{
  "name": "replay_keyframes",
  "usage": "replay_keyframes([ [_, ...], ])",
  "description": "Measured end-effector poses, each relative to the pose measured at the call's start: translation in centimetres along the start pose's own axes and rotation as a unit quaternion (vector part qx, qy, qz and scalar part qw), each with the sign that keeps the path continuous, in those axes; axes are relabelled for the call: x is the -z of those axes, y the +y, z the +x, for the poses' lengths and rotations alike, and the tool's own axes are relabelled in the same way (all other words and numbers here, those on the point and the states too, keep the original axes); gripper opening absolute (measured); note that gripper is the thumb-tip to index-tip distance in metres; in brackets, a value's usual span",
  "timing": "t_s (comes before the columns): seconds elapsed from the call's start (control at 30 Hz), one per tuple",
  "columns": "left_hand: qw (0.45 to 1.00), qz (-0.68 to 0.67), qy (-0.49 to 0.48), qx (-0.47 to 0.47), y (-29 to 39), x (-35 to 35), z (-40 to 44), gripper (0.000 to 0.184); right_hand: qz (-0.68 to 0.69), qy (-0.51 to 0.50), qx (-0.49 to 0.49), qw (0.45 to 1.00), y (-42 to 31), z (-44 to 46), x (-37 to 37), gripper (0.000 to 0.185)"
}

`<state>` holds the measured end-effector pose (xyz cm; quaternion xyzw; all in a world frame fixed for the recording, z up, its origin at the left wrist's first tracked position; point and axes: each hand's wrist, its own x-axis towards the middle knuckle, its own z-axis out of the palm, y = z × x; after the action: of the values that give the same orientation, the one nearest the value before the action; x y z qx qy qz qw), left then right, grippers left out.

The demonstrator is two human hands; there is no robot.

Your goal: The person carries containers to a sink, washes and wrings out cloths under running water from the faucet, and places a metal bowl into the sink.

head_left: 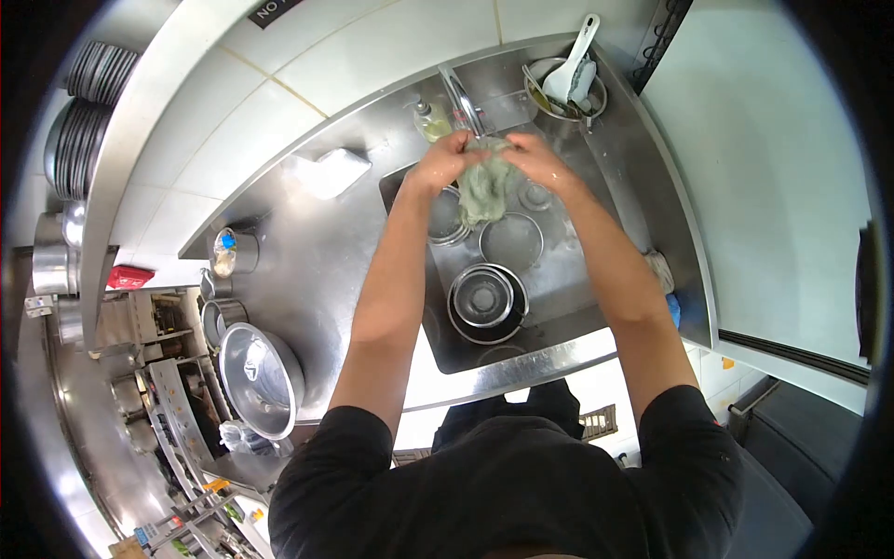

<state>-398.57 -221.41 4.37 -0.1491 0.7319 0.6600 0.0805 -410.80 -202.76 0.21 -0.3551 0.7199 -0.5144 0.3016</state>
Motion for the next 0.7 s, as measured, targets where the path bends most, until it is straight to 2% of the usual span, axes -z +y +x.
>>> replay_keyframes([
  [0.07, 0.998, -0.002, -0.01, 0.055, -0.1, -0.4, -1.3, 0.032, 0.124, 0.032, 0.008, 0.992, -1.6, -0.3, 0.3, 0.021],
  [0.1, 0.998, -0.049, -0.012, 0.034, -0.2, -1.2, -2.1, 0.032, 0.185, 0.048, 0.01, 0.982, -2.3, -0.7, 0.4, 0.019],
  [0.2, 0.996, -0.07, -0.033, 0.039, -1.2, -2.1, -2.6, 0.032, 0.262, 0.131, 0.036, 0.955, -3.8, -0.8, -0.4, 0.018],
  [0.23, 0.999, -0.031, -0.013, 0.042, -2.8, -1.6, -2.1, 0.032, 0.319, 0.15, 0.028, 0.935, -3.8, -0.7, 0.2, 0.018],
  [0.3, 0.993, -0.113, 0.026, 0.032, -5.1, -1.1, -2.2, 0.034, 0.429, 0.183, 0.01, 0.884, -3.8, -0.2, 1.5, 0.018],
  [0.37, 0.971, -0.234, 0.052, 0.0, -4.9, -1.4, -2.2, 0.036, 0.349, 0.177, 0.008, 0.92, -4.4, -0.5, 1.4, 0.019],
  [0.43, 0.916, -0.392, 0.062, -0.054, -4.4, -2.6, -1.4, 0.039, 0.266, 0.16, -0.001, 0.95, -4.0, -0.4, 0.3, 0.02],
  [0.5, 0.872, -0.475, 0.112, -0.045, -4.5, -4.1, 0.9, 0.042, 0.182, 0.126, -0.014, 0.975, -2.4, 0.9, -2.2, 0.024],
  [0.53, 0.846, -0.513, 0.137, -0.042, -4.5, -5.1, 1.9, 0.044, 0.079, 0.147, 0.002, 0.986, -3.1, 1.1, -3.2, 0.026],
  [0.57, 0.841, -0.497, 0.207, -0.05, -4.0, -6.2, 2.3, 0.048, -0.025, 0.167, 0.019, 0.985, -4.0, 1.0, -4.4, 0.028],
  [0.6, 0.859, -0.456, 0.231, -0.018, -3.7, -7.0, 2.2, 0.049, -0.125, 0.186, 0.033, 0.974, -4.6, 0.5, -5.2, 0.029],
  [0.63, 0.875, -0.412, 0.255, 0.016, -3.6, -7.6, 1.9, 0.05, -0.171, 0.217, 0.047, 0.96, -5.1, 0.1, -5.3, 0.032],
  [0.67, 0.888, -0.365, 0.276, 0.049, -2.6, -8.1, 1.2, 0.052, -0.158, 0.195, 0.042, 0.967, -4.2, 0.3, -5.2, 0.032],
  [0.7, 0.895, -0.277, 0.32, 0.139, -1.5, -8.0, 0.5, 0.057, -0.145, 0.175, 0.038, 0.973, -3.1, 0.8, -4.6, 0.032],
])
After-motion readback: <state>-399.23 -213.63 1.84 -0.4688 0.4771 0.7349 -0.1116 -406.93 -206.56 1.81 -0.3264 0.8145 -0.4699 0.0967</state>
